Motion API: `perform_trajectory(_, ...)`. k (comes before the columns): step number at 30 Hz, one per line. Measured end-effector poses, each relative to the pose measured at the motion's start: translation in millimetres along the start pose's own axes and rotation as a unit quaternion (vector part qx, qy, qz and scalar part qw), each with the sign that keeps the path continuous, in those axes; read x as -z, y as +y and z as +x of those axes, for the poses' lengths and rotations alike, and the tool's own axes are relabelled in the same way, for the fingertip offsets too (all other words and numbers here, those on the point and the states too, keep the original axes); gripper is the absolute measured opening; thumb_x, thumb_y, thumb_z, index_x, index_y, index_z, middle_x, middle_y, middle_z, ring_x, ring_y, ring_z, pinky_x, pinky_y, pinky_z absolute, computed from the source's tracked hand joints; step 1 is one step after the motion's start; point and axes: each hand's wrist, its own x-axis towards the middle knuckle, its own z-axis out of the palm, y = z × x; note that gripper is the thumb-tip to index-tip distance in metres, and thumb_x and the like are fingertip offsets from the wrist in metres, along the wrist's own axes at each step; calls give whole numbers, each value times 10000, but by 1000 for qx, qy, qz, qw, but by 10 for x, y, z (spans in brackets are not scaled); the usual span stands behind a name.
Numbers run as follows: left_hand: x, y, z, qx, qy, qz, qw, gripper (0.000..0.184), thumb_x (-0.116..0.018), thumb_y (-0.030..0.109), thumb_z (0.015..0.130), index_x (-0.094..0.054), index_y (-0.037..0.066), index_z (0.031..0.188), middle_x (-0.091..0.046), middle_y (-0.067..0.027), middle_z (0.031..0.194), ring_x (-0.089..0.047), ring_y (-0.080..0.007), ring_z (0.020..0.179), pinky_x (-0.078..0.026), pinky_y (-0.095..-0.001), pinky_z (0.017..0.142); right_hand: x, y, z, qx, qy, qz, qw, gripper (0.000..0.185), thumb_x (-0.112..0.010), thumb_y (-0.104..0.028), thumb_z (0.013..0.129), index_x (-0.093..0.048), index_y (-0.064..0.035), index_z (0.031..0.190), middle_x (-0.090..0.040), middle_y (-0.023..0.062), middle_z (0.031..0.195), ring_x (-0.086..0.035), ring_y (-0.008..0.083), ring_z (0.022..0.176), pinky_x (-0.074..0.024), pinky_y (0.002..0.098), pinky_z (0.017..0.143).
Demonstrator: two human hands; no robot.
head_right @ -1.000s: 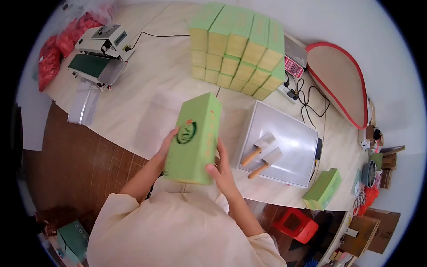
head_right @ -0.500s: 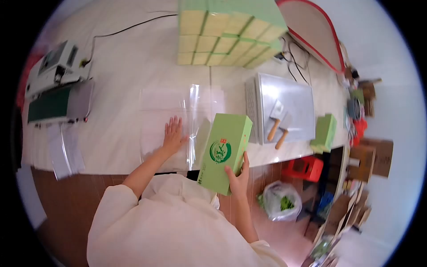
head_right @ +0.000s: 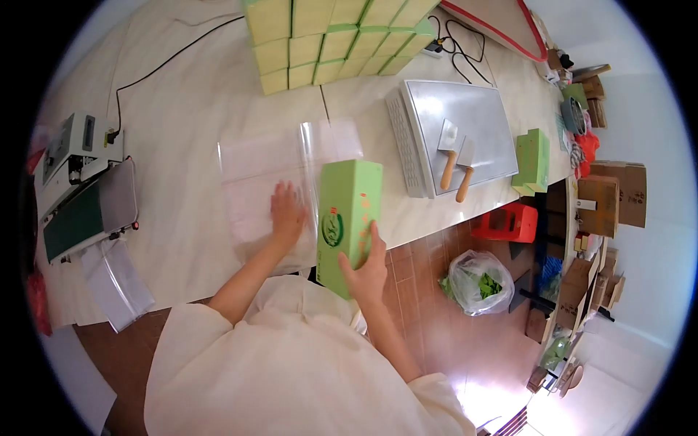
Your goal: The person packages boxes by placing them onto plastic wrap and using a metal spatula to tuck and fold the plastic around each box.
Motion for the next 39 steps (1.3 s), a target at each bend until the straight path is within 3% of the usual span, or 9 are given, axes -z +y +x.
perform_trajectory(3,248,-355,-160,76,55,29,995,812,-627,288,879,-204,-43,1488,-203,-231,1551,-137,-374,1462,-125,-532,1169,-341,-165,125,79,-24,-77,994,913,-752,-257,735,-278,-150,1507,-480,181,1267,-581,358,1056,-547,428,768)
perform_trajectory(9,705,-699,-579,170,57,103,978,858,-639,356,873,-203,-50,1490,-198,-228,1558,-149,-365,1462,-111,-536,1170,-965,-415,331,132,-32,-109,985,911,-734,-238,741,-259,-172,1516,-429,229,1278,-587,381,1021,-548,448,705)
perform_trajectory(19,534,-895,-745,160,40,156,974,762,-572,350,935,-199,38,1521,-192,-160,1585,-165,-334,1467,-115,-581,1154,-1321,-245,383,152,-19,-208,966,932,-730,-223,726,-248,-194,1523,-418,239,1231,-557,390,942,-556,442,611)
perform_trajectory(28,513,-818,-634,53,43,252,965,669,-631,115,847,-369,105,1462,-301,-189,1525,-311,-359,1396,-215,-560,1139,-1314,-263,398,141,-32,-186,972,920,-714,-234,741,-240,-222,1530,-424,268,1226,-539,434,1020,-549,477,667)
perform_trajectory(31,575,-771,-532,-12,53,166,985,687,-610,7,845,-347,106,1472,-370,-198,1469,-430,-355,1281,-352,-463,1071,-1327,-248,394,156,-17,-182,971,889,-703,-241,756,-255,-208,1523,-426,262,1227,-543,422,1000,-554,466,648)
perform_trajectory(33,619,-630,-464,100,120,-101,983,765,-662,1,815,-293,77,1481,-476,-188,1331,-563,-301,1054,-469,-368,921,-1323,-236,401,165,-4,-184,969,861,-693,-248,769,-268,-195,1517,-426,255,1230,-548,410,978,-560,454,623)
perform_trajectory(34,665,-566,-435,96,120,-103,983,765,-662,1,815,-293,77,1481,-476,-188,1331,-563,-301,1054,-469,-368,921,-1317,-237,403,162,-13,-183,970,862,-696,-245,767,-270,-191,1515,-417,261,1246,-545,416,992,-558,459,644)
perform_trajectory(36,743,-477,-415,258,186,-267,910,792,-716,31,798,-283,48,1461,-583,-137,1114,-597,-210,842,-506,-325,794,-1296,-235,404,160,-19,-182,970,863,-699,-241,765,-273,-186,1513,-408,267,1263,-543,422,1006,-557,464,665)
perform_trajectory(39,739,-676,-442,296,170,-231,911,694,-717,68,823,-351,39,1412,-628,-78,923,-593,-150,732,-506,-280,716,-1303,-235,411,157,-28,-163,974,864,-711,-222,754,-288,-179,1506,-389,275,1290,-536,431,1029,-549,470,703)
